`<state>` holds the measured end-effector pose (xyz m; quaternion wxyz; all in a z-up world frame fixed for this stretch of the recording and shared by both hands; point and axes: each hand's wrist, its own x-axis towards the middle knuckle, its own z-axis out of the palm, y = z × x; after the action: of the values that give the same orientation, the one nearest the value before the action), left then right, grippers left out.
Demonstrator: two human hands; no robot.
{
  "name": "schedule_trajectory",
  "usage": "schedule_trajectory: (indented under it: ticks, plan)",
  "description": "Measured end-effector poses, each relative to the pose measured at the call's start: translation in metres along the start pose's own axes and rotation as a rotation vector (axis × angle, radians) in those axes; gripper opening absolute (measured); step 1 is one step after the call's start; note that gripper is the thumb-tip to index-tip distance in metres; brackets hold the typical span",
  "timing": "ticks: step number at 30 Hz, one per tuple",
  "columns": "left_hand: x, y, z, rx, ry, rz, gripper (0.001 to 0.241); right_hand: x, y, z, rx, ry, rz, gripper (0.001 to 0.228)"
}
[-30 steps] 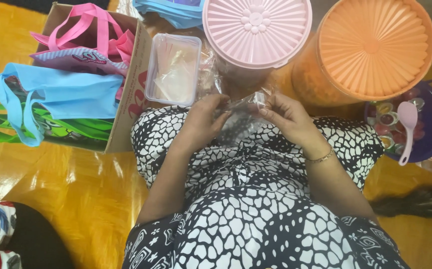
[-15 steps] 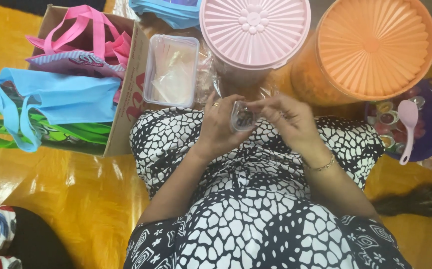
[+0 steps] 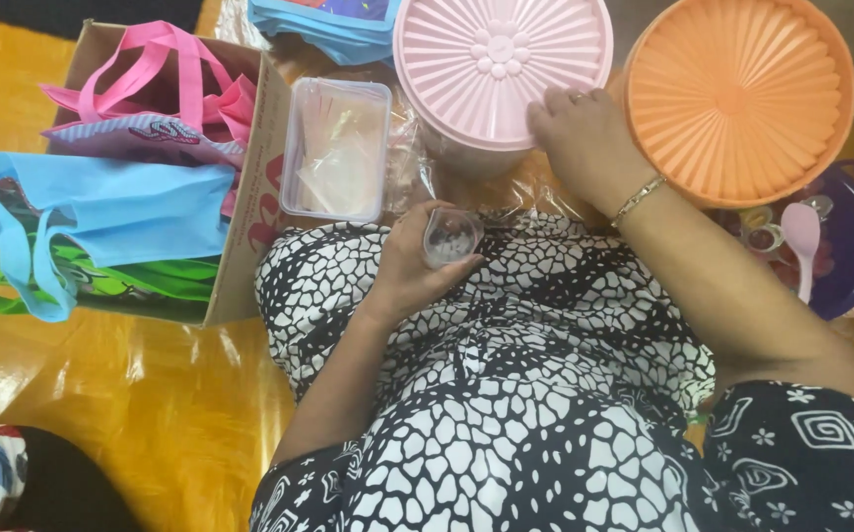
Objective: Filling a blue gift bag with various snacks using hands and a scoop.
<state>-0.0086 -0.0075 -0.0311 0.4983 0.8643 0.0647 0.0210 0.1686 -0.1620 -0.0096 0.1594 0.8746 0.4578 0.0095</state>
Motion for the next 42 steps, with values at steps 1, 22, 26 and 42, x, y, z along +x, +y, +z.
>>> schedule_trajectory:
  ticks: [1,22,26,42]
  plan:
    - [0.001,0.0,0.0,-0.001,0.0,-0.002,0.054,0.001,0.0,-0.004,0.001,-0.002,-0.002,0.016]
    - [0.004,0.006,0.01,-0.062,-0.176,0.001,0.045,0.004,-0.008,-0.042,0.118,-0.319,-0.009,0.015]
    - [0.003,-0.01,0.018,-0.114,-0.066,0.136,0.047,0.003,-0.011,-0.008,-0.01,-0.106,-0.054,0.005]
    - [0.01,-0.011,0.025,0.097,0.041,0.148,0.048,0.006,-0.012,-0.036,0.032,-0.136,-0.034,0.015]
